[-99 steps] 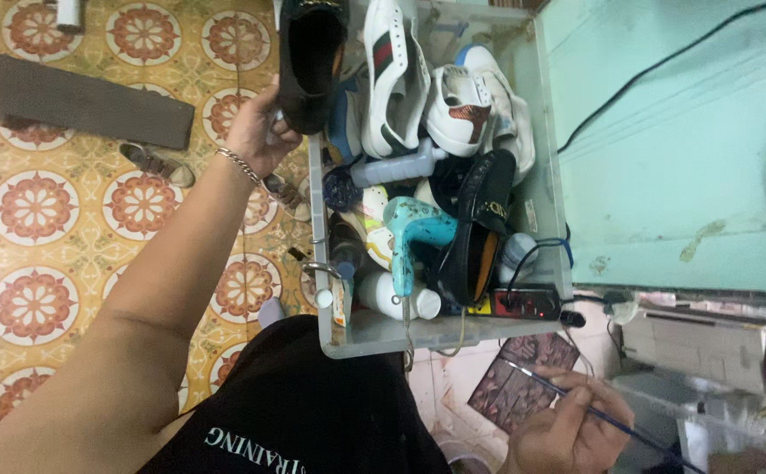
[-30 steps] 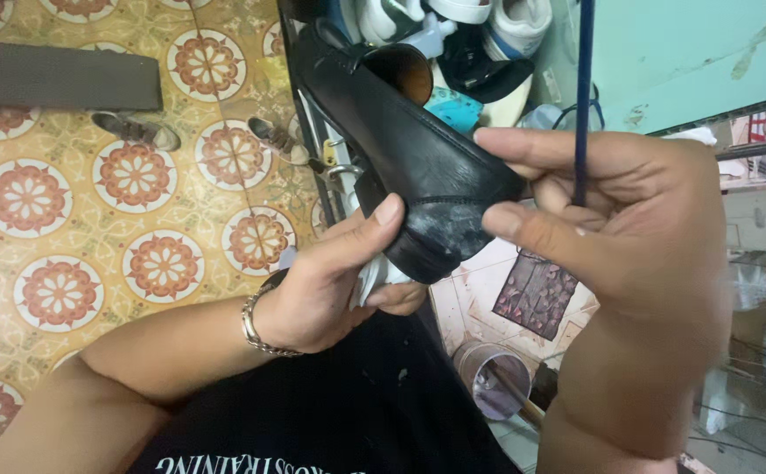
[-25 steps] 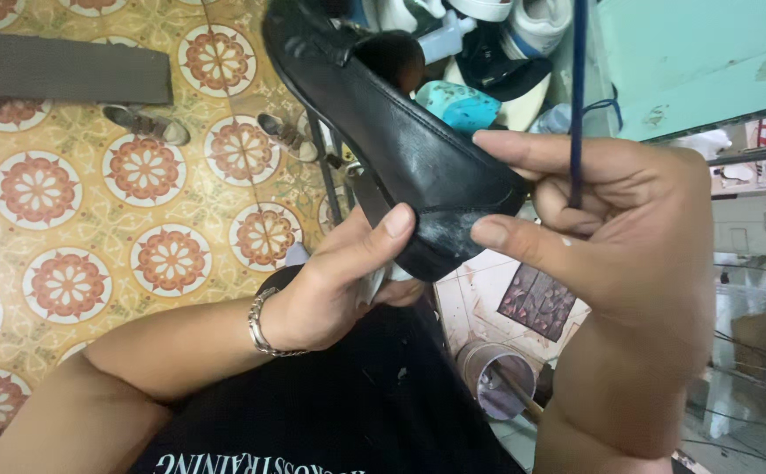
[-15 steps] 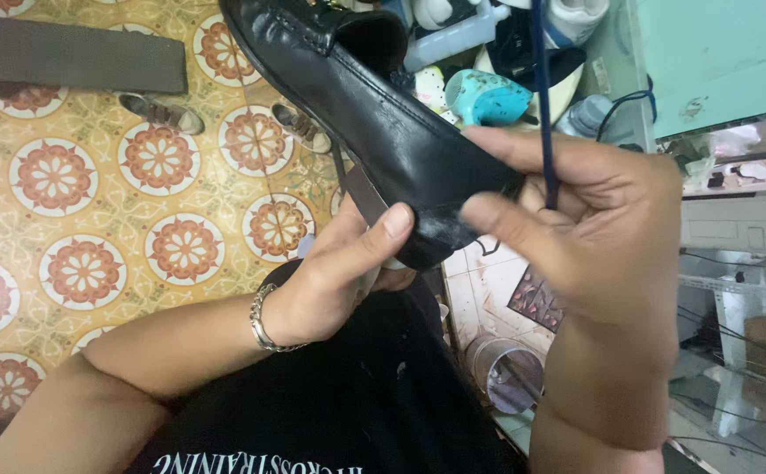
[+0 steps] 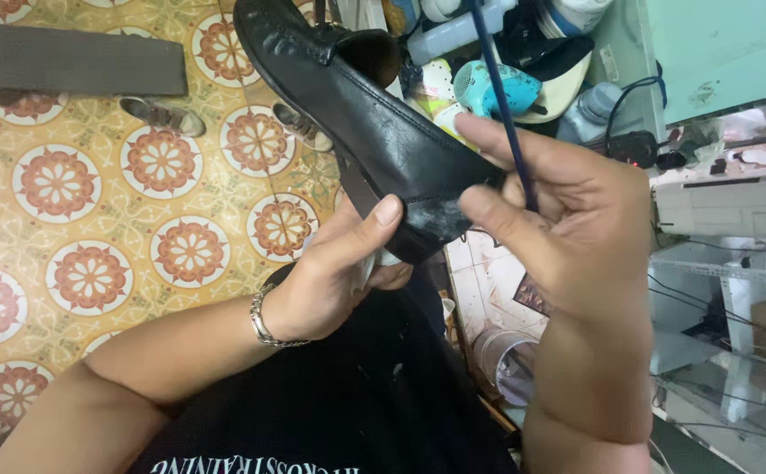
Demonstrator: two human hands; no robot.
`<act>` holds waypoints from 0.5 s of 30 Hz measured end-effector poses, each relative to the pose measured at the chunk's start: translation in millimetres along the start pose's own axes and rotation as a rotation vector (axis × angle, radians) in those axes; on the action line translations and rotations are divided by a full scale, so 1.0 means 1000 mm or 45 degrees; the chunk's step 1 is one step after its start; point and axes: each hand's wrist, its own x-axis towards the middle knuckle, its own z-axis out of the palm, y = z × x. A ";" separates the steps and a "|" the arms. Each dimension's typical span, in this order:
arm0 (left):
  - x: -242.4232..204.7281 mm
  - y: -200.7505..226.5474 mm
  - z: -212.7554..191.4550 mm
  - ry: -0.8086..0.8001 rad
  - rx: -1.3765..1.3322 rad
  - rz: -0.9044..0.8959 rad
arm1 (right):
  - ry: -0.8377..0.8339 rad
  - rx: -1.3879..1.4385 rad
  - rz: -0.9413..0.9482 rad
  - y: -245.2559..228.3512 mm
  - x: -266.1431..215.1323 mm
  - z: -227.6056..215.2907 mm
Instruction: The person holds a black loafer in the left hand and uses a small brush in the right hand to apply a dark substance to the heel and sole edges. The shoe is rotated to access different areas while the brush is repeatedly dipped into a container.
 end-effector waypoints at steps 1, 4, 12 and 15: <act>0.000 -0.001 -0.002 -0.004 0.001 -0.003 | 0.005 -0.001 0.001 0.006 -0.001 -0.002; 0.004 -0.002 -0.010 -0.058 -0.069 -0.022 | 0.081 -0.051 -0.268 0.031 -0.005 -0.014; 0.004 -0.010 -0.057 0.063 -0.141 0.055 | 1.142 0.016 -0.463 0.097 -0.033 -0.073; 0.000 -0.013 -0.072 -0.027 -0.144 0.082 | 1.493 0.134 -0.292 0.145 -0.056 -0.115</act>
